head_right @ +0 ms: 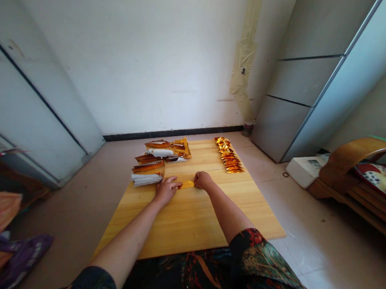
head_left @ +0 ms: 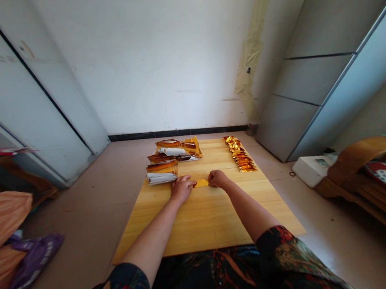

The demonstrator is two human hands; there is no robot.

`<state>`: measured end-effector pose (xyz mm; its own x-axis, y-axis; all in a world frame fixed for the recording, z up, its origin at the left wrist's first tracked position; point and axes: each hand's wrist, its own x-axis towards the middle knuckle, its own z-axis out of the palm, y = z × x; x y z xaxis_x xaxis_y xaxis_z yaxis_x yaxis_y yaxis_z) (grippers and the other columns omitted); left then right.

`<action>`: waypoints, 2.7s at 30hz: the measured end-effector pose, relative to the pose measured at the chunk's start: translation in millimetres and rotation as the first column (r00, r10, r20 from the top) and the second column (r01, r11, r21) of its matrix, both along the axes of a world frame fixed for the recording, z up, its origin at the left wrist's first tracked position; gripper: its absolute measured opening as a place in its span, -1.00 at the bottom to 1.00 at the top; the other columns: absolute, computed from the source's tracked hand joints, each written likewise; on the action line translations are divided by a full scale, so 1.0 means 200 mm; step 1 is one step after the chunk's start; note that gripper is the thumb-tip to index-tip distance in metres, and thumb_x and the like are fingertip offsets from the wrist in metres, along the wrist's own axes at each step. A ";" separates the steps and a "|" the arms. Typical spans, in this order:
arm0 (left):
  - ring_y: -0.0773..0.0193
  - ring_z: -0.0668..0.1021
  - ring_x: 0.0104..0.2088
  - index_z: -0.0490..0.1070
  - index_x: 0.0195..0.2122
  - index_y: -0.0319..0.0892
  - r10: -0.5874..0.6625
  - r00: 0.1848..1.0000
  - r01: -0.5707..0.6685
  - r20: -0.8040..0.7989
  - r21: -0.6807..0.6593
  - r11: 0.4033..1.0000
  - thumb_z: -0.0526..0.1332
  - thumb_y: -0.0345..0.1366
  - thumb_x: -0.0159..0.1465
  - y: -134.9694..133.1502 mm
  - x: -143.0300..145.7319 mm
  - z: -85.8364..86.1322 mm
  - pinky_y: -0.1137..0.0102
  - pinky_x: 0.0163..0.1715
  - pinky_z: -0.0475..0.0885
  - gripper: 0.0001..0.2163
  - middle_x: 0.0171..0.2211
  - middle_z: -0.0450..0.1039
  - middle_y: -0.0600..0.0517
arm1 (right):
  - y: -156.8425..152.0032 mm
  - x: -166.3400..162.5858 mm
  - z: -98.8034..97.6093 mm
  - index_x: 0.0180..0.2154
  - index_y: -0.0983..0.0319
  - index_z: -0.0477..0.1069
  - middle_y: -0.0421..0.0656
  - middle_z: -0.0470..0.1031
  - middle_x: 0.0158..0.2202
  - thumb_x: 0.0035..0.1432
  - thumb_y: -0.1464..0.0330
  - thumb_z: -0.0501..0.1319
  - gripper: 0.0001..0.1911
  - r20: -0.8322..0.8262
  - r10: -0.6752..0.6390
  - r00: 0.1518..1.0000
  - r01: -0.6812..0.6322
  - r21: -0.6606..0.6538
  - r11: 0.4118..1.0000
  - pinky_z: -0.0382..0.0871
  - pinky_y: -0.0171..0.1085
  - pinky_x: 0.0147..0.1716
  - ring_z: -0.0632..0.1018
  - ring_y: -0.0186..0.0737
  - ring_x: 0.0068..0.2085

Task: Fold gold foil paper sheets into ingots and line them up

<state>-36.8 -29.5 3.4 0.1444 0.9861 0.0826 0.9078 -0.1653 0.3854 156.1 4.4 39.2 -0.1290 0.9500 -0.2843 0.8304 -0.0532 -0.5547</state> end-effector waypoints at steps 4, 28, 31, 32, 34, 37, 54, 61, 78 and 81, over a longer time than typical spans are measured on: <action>0.15 0.34 0.09 0.51 -0.13 0.17 0.004 1.000 -0.004 0.008 -0.001 1.000 0.11 -0.36 0.24 0.00 0.00 0.00 0.21 0.04 0.28 -0.70 0.12 0.34 0.15 | 0.00 0.06 0.00 -0.48 0.27 0.47 -0.26 0.45 -0.60 -0.21 0.58 0.23 -0.83 -0.025 -0.026 0.999 0.026 0.019 0.999 0.17 -0.49 -0.62 0.38 -0.43 -0.60; 0.11 0.34 0.10 0.53 -0.16 0.16 0.030 0.999 -0.030 0.026 0.001 1.000 0.12 -0.30 0.21 -0.02 0.02 0.03 0.16 0.04 0.26 -0.73 0.11 0.35 0.12 | -0.02 -0.15 -0.02 -0.41 0.21 0.49 -0.19 0.55 -0.37 -0.15 0.40 0.32 -0.86 0.022 0.029 0.999 -0.031 0.119 0.992 0.19 -0.42 -0.48 0.50 -0.30 -0.33; 0.11 0.33 0.11 0.53 -0.16 0.15 0.035 0.999 -0.034 0.039 -0.017 0.999 0.16 -0.24 0.19 -0.01 0.02 0.02 0.16 0.04 0.26 -0.76 0.11 0.35 0.11 | -0.04 -0.17 0.01 -0.36 0.19 0.48 -0.16 0.55 -0.30 -0.13 0.30 0.34 -0.78 0.094 0.014 0.996 -0.024 0.110 0.994 0.19 -0.40 -0.47 0.51 -0.26 -0.28; 0.11 0.33 0.11 0.53 -0.16 0.15 0.037 0.998 -0.036 0.042 -0.017 0.999 0.17 -0.23 0.19 0.00 0.02 0.02 0.17 0.04 0.26 -0.77 0.10 0.35 0.11 | -0.05 -0.18 0.02 -0.34 0.19 0.48 -0.15 0.55 -0.28 -0.12 0.27 0.34 -0.76 0.120 0.008 0.993 -0.021 0.107 0.994 0.19 -0.40 -0.46 0.51 -0.25 -0.26; 0.12 0.33 0.11 0.54 -0.17 0.14 0.044 0.998 -0.044 0.046 -0.017 0.999 0.18 -0.22 0.18 0.00 0.02 0.01 0.19 0.05 0.25 -0.78 0.10 0.36 0.12 | -0.07 -0.20 0.03 -0.31 0.18 0.47 -0.13 0.55 -0.24 -0.10 0.25 0.34 -0.75 0.158 -0.001 0.987 -0.015 0.103 0.995 0.20 -0.39 -0.45 0.52 -0.23 -0.23; 0.11 0.32 0.12 0.54 -0.18 0.14 0.075 0.996 -0.073 0.053 -0.037 0.997 0.20 -0.21 0.17 0.00 0.02 0.01 0.19 0.07 0.24 -0.78 0.12 0.33 0.12 | -0.08 -0.21 0.04 -0.30 0.18 0.46 -0.13 0.54 -0.23 -0.09 0.25 0.34 -0.75 0.177 0.002 0.984 -0.020 0.102 0.995 0.21 -0.39 -0.44 0.52 -0.23 -0.22; 0.10 0.24 0.20 0.50 -0.11 0.15 0.122 0.992 -0.117 0.037 -0.108 0.987 0.16 -0.31 0.18 -0.01 0.02 0.03 0.16 0.15 0.16 -0.71 0.22 0.19 0.11 | -0.01 -0.04 -0.03 -0.38 0.22 0.51 -0.25 0.53 -0.48 -0.18 0.50 0.29 -0.80 0.081 0.012 0.997 -0.019 0.088 0.996 0.21 -0.46 -0.50 0.48 -0.37 -0.46; 0.07 0.20 0.23 0.47 -0.07 0.18 0.062 0.998 -0.058 0.026 -0.132 0.990 0.10 -0.41 0.20 -0.01 0.00 0.03 0.12 0.15 0.15 -0.64 0.25 0.14 0.13 | -0.01 0.02 -0.02 -0.40 0.24 0.51 -0.24 0.51 -0.51 -0.19 0.53 0.27 -0.80 0.049 -0.007 0.999 0.003 0.077 0.997 0.21 -0.45 -0.52 0.46 -0.37 -0.51; 0.11 0.25 0.19 0.49 -0.12 0.14 0.065 0.998 -0.066 0.008 0.019 0.998 0.15 -0.19 0.22 -0.07 0.03 0.02 0.12 0.12 0.15 -0.77 0.18 0.26 0.08 | -0.15 -0.01 -0.04 -0.17 0.07 0.50 -0.20 0.43 -0.13 0.19 0.27 0.13 -0.79 0.253 0.261 0.932 -0.340 0.356 0.870 0.24 -0.43 -0.33 0.49 -0.34 -0.25; 0.16 0.30 0.15 0.49 -0.11 0.12 0.043 0.999 -0.044 0.006 0.072 0.996 0.12 -0.22 0.24 -0.07 0.03 0.00 0.17 0.12 0.16 -0.77 0.13 0.33 0.09 | -0.15 -0.01 -0.05 -0.20 0.09 0.50 -0.19 0.45 -0.16 0.24 0.27 0.08 -0.77 0.271 0.254 0.928 -0.345 0.373 0.861 0.23 -0.44 -0.32 0.49 -0.35 -0.24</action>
